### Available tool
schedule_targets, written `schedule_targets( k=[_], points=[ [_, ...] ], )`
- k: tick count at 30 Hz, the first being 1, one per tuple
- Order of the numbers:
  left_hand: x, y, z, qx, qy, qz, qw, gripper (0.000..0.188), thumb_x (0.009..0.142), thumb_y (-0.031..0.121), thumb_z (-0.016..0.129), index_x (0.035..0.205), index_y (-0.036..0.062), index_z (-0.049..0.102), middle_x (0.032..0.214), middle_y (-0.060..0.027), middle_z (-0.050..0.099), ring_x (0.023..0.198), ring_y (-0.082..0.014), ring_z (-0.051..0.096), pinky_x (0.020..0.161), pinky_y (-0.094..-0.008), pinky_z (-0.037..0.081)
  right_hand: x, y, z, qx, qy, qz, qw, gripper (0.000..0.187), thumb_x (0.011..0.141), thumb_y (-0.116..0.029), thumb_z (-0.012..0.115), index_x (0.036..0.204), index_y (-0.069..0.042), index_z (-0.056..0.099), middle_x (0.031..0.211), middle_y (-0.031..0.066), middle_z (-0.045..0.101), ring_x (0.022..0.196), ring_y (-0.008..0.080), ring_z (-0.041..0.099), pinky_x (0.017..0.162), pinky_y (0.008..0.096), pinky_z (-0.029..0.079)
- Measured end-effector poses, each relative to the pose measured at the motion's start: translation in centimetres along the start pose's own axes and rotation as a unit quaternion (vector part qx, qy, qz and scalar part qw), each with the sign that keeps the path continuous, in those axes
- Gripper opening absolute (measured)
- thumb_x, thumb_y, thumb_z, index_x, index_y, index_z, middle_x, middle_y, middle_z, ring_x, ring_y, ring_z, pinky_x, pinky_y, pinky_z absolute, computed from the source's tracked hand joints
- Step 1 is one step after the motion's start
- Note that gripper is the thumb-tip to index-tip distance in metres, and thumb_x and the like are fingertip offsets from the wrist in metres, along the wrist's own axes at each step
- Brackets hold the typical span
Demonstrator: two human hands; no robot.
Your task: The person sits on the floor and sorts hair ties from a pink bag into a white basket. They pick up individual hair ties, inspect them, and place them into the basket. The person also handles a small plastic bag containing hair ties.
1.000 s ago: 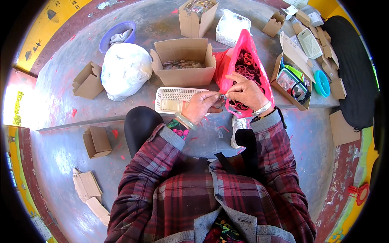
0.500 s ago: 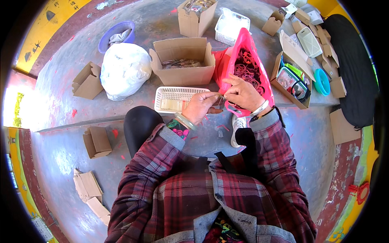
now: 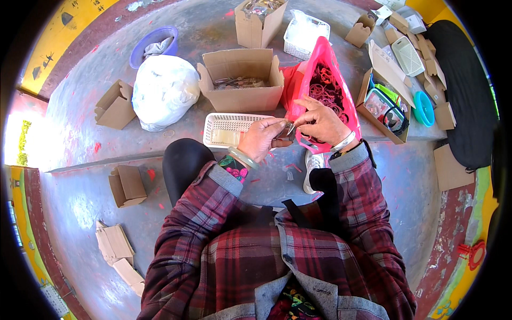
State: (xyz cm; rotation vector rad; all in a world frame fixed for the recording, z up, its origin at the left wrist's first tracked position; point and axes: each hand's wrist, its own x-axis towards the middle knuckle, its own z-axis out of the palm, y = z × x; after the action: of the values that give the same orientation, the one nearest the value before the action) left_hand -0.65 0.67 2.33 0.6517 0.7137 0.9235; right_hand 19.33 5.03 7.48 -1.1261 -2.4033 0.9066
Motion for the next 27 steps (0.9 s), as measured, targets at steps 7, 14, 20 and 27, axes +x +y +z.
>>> schedule_targets(
  k=[7, 14, 20, 27],
  points=[
    [-0.1, 0.0, 0.2, 0.003, 0.005, -0.005, 1.000, 0.023, 0.092, 0.016, 0.050, 0.104, -0.0014, 0.057, 0.095, -0.0089, 0.062, 0.085, -0.0158, 0.062, 0.073, -0.0283, 0.055, 0.0, -0.2, 0.0, -0.016, -0.032, 0.005, 0.999, 0.020, 0.067, -0.015, 0.064, 0.085, -0.010, 0.071, 0.130, 0.0217, 0.045, 0.128, 0.0353, 0.033, 0.105, 0.0388, 0.026],
    [0.1, -0.2, 0.1, -0.004, 0.005, 0.003, 1.000, 0.024, 0.093, 0.014, 0.048, 0.105, -0.0039, 0.056, 0.101, -0.0115, 0.061, 0.090, -0.0189, 0.062, 0.079, -0.0307, 0.053, 0.0, -0.3, 0.3, 0.003, -0.022, 0.013, 1.000, 0.020, 0.068, -0.015, 0.066, 0.086, -0.008, 0.070, 0.128, 0.0218, 0.047, 0.126, 0.0335, 0.037, 0.103, 0.0366, 0.030],
    [0.0, 0.3, 0.2, -0.062, 0.022, 0.024, 0.998, 0.025, 0.093, 0.014, 0.046, 0.107, -0.0052, 0.055, 0.102, -0.0133, 0.061, 0.091, -0.0208, 0.062, 0.082, -0.0308, 0.052, 0.1, -0.5, 0.2, 0.045, 0.090, 0.036, 0.994, 0.019, 0.066, -0.010, 0.065, 0.084, -0.010, 0.069, 0.126, 0.0223, 0.048, 0.125, 0.0350, 0.038, 0.102, 0.0368, 0.031],
    [0.0, 0.1, 0.1, -0.036, 0.009, 0.038, 0.999, 0.025, 0.093, 0.014, 0.046, 0.106, -0.0061, 0.055, 0.102, -0.0139, 0.061, 0.092, -0.0224, 0.062, 0.082, -0.0318, 0.052, 0.1, -0.4, 0.6, -0.038, 0.070, 0.020, 0.997, 0.020, 0.066, -0.011, 0.064, 0.085, -0.009, 0.068, 0.130, 0.0218, 0.044, 0.127, 0.0352, 0.034, 0.105, 0.0382, 0.028]
  ],
)
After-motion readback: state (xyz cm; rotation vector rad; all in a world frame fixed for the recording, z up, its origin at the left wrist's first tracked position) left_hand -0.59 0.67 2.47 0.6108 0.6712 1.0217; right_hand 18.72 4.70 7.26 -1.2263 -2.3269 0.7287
